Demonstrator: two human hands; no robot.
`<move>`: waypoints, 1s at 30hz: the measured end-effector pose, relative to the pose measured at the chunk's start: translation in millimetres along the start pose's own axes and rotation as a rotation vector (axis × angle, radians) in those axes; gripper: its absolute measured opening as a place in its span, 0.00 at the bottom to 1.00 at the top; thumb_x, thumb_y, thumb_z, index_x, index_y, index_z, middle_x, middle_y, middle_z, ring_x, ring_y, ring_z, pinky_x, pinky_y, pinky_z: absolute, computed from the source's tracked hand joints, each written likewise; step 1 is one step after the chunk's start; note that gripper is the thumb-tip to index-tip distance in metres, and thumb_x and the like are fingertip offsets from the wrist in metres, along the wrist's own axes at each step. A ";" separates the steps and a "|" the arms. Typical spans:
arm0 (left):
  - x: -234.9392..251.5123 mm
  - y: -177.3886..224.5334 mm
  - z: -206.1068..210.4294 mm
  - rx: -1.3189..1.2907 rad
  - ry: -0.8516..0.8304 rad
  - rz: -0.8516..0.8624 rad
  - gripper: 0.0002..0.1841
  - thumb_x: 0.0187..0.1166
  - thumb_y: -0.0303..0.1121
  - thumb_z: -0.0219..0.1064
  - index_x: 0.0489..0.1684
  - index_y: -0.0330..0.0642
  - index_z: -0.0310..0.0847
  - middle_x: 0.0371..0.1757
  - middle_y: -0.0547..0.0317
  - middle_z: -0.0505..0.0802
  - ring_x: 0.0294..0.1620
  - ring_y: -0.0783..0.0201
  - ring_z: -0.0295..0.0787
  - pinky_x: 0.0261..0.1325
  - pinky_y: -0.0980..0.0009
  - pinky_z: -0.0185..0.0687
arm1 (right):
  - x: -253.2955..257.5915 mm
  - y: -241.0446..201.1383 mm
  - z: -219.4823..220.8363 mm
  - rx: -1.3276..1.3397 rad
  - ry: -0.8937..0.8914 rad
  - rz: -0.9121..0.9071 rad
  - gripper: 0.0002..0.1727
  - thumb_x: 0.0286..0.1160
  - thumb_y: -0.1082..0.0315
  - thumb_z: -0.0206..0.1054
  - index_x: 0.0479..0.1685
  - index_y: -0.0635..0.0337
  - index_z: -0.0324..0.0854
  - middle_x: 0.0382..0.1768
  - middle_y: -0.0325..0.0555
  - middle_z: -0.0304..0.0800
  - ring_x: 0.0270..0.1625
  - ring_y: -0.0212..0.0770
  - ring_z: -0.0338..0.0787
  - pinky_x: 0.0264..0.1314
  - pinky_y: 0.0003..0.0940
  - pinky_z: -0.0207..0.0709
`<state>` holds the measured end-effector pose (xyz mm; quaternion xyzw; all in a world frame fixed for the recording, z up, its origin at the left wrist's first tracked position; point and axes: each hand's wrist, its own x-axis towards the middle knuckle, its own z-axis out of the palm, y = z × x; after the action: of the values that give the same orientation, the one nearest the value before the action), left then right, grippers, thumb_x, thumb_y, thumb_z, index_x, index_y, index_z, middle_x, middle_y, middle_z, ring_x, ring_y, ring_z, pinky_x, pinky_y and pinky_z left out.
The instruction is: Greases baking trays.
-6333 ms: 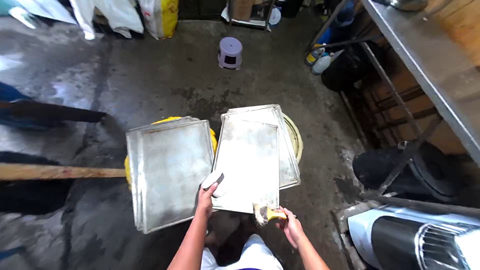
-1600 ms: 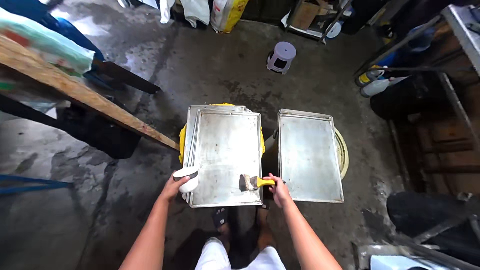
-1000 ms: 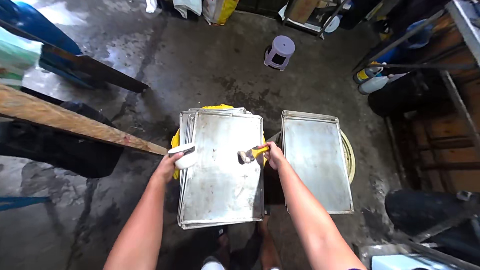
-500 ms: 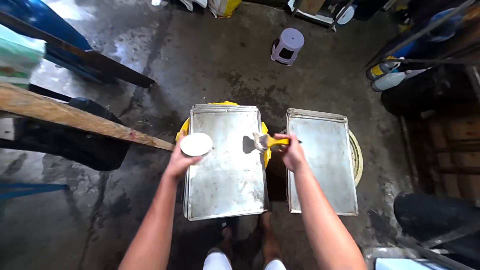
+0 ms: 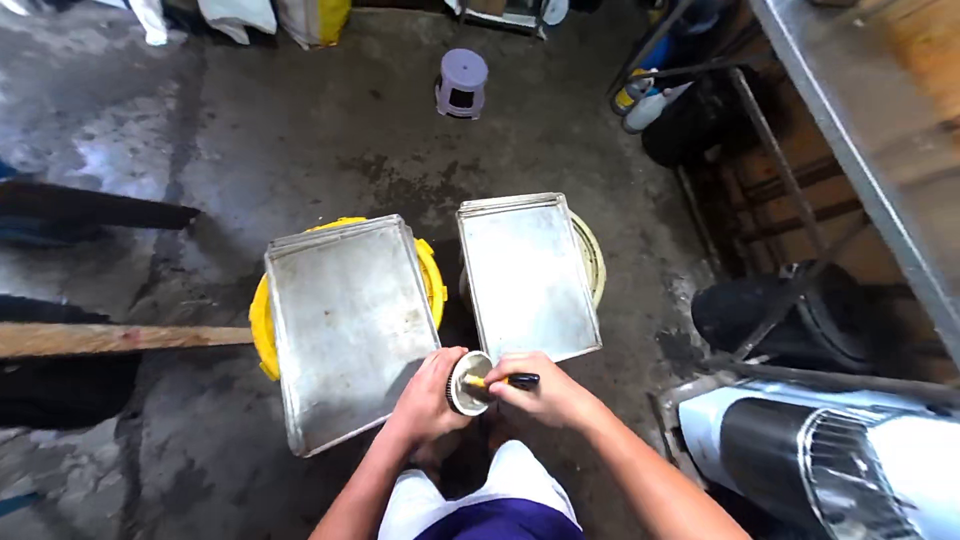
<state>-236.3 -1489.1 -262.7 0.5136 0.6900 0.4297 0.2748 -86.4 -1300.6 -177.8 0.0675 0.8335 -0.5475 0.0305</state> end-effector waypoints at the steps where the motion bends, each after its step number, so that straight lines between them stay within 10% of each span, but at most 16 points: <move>1: 4.1 4.8 10.0 -0.011 0.005 0.008 0.51 0.48 0.54 0.89 0.75 0.36 0.74 0.70 0.47 0.88 0.76 0.54 0.81 0.82 0.56 0.75 | -8.1 9.0 -2.1 0.011 0.035 0.008 0.12 0.83 0.64 0.67 0.49 0.62 0.92 0.47 0.48 0.94 0.55 0.35 0.91 0.65 0.31 0.83; 8: 3.9 -15.0 96.9 0.022 -0.214 -0.353 0.62 0.44 0.50 0.90 0.87 0.33 0.61 0.80 0.40 0.79 0.81 0.44 0.75 0.86 0.50 0.65 | -83.0 79.7 -38.2 0.305 0.515 0.356 0.12 0.81 0.66 0.64 0.45 0.65 0.90 0.43 0.43 0.95 0.40 0.33 0.94 0.47 0.33 0.92; 11: -4.4 -28.8 134.7 0.247 -0.535 -0.453 0.53 0.51 0.48 0.87 0.86 0.44 0.66 0.90 0.53 0.68 0.89 0.47 0.62 0.84 0.49 0.68 | -88.0 135.9 -33.7 -0.174 0.723 0.569 0.17 0.83 0.63 0.62 0.56 0.65 0.91 0.53 0.55 0.93 0.56 0.44 0.92 0.64 0.41 0.85; 13: -5.1 -34.0 159.0 0.374 -0.743 -0.506 0.50 0.55 0.46 0.85 0.86 0.49 0.65 0.97 0.60 0.51 0.92 0.43 0.55 0.74 0.42 0.76 | -64.3 160.5 13.7 -0.274 0.471 0.751 0.21 0.88 0.59 0.57 0.67 0.62 0.87 0.65 0.59 0.88 0.68 0.51 0.88 0.75 0.47 0.80; 16: -2.8 -44.2 178.0 0.467 -0.817 -0.600 0.51 0.56 0.42 0.84 0.89 0.50 0.62 0.98 0.62 0.49 0.90 0.40 0.58 0.67 0.37 0.79 | -46.2 178.6 87.6 -0.166 0.256 0.579 0.19 0.86 0.60 0.57 0.62 0.58 0.89 0.60 0.53 0.92 0.64 0.46 0.91 0.72 0.44 0.82; 21: 4.0 -44.4 180.8 0.531 -0.853 -0.618 0.49 0.54 0.39 0.85 0.85 0.47 0.67 0.98 0.66 0.49 0.88 0.40 0.63 0.65 0.38 0.80 | -114.4 230.5 -18.4 -0.190 0.797 0.652 0.16 0.83 0.67 0.63 0.57 0.69 0.89 0.55 0.59 0.94 0.61 0.49 0.93 0.71 0.44 0.83; 24: 11.7 -39.0 182.9 0.537 -0.861 -0.643 0.48 0.52 0.36 0.86 0.82 0.47 0.69 0.98 0.64 0.51 0.87 0.39 0.64 0.65 0.38 0.80 | -59.3 208.6 -7.0 -0.347 0.510 0.917 0.21 0.89 0.60 0.55 0.65 0.63 0.86 0.66 0.59 0.87 0.72 0.53 0.86 0.79 0.49 0.76; 27: 12.3 -38.5 182.5 0.524 -0.864 -0.661 0.46 0.53 0.38 0.85 0.81 0.47 0.70 0.97 0.65 0.52 0.85 0.40 0.66 0.64 0.37 0.80 | -5.1 194.5 58.9 -0.120 0.392 0.560 0.18 0.85 0.62 0.60 0.58 0.63 0.90 0.58 0.54 0.93 0.64 0.46 0.91 0.73 0.41 0.82; 30: 14.2 -40.3 180.4 0.524 -0.885 -0.674 0.46 0.53 0.39 0.85 0.81 0.49 0.70 0.98 0.71 0.50 0.85 0.41 0.67 0.63 0.39 0.81 | -29.9 226.4 -15.0 0.025 0.644 0.452 0.15 0.81 0.68 0.62 0.55 0.69 0.90 0.52 0.56 0.95 0.58 0.43 0.94 0.69 0.40 0.85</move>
<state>-111.9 -1423.8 -383.6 0.4472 0.7175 -0.1187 0.5208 -23.5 -1200.6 -373.8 0.4182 0.7579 -0.4877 -0.1135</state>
